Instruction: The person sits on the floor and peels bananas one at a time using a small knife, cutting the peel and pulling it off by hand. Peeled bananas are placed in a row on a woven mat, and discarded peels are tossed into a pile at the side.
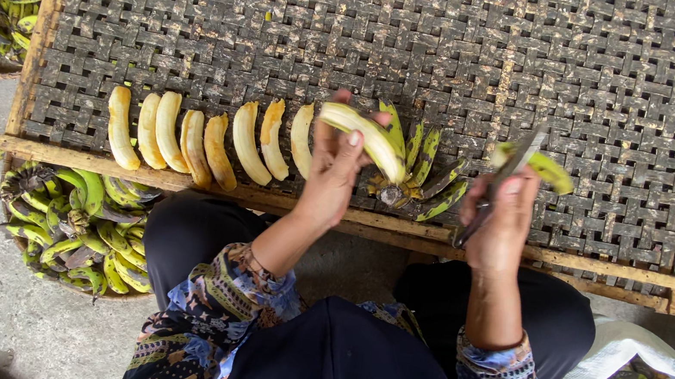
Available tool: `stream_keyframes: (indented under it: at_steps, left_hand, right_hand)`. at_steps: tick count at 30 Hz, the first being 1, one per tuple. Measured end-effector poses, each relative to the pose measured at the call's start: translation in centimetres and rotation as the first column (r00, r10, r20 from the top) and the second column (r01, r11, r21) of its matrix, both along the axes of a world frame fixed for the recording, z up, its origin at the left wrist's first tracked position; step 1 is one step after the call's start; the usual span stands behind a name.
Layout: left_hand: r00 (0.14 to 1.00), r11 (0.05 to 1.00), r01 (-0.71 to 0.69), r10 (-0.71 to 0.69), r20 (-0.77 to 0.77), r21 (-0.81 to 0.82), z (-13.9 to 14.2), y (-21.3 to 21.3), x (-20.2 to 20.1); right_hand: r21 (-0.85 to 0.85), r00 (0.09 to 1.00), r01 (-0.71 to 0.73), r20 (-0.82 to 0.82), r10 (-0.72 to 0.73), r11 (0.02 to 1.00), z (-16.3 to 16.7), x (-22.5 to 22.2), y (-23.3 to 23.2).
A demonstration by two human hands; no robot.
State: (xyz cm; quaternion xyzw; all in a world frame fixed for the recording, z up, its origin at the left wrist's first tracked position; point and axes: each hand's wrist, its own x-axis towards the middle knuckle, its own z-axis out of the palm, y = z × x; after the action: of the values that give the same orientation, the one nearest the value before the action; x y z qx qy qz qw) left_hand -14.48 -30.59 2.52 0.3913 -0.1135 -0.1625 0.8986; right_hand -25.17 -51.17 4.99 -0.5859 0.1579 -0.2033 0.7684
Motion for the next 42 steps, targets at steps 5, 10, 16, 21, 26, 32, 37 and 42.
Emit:
stream_keyframes:
  at_steps: [5, 10, 16, 21, 26, 32, 37, 42]
  left_hand:
    - [0.949, 0.982, 0.187, -0.171, -0.264, 0.036, -2.4, -3.6, -3.6]
    - [0.956, 0.966, 0.256, -0.249, -0.154, 0.029, -4.5, -4.0, -4.7]
    - [0.974, 0.973, 0.224, -0.223, -0.025, 0.055, -4.2, -3.9, -4.9]
    - [0.962, 0.966, 0.239, -0.25, -0.109, -0.101, -3.9, -3.9, -4.9]
    - [0.908, 0.935, 0.172, -0.273, -0.317, -0.311, -4.3, -4.2, -4.6]
    - [0.817, 0.911, 0.149, -0.332, -0.472, -0.384, -4.7, -4.0, -4.4]
    - [0.933, 0.948, 0.309, -0.318, -0.167, -0.074, -4.6, -4.1, -3.7]
    - [0.839, 0.887, 0.396, -0.454, -0.3, -0.237, -4.2, -3.9, -3.6]
  right_hand:
    - [-0.471, 0.985, -0.117, 0.061, 0.164, 0.874, -2.2, 0.1, 4.4]
    - [-0.442, 0.986, -0.082, -0.166, 0.008, 0.893, -3.7, -0.6, 5.3]
    - [-0.485, 0.998, -0.003, -0.058, -0.028, 0.875, -4.5, -0.8, 4.9]
    - [-0.306, 0.999, 0.046, -0.007, -0.051, 0.951, -4.8, -0.6, 5.0]
    - [-0.016, 0.997, 0.078, 0.008, -0.078, 0.997, -4.7, -0.3, 5.8]
    - [-0.267, 0.996, 0.093, 0.014, -0.092, 0.959, -3.9, -1.2, 5.5]
    - [-0.454, 0.991, 0.131, 0.042, -0.125, 0.882, -2.5, -2.0, 3.7]
    - [-0.334, 0.969, 0.247, 0.111, -0.222, 0.91, -1.2, -2.8, 1.9]
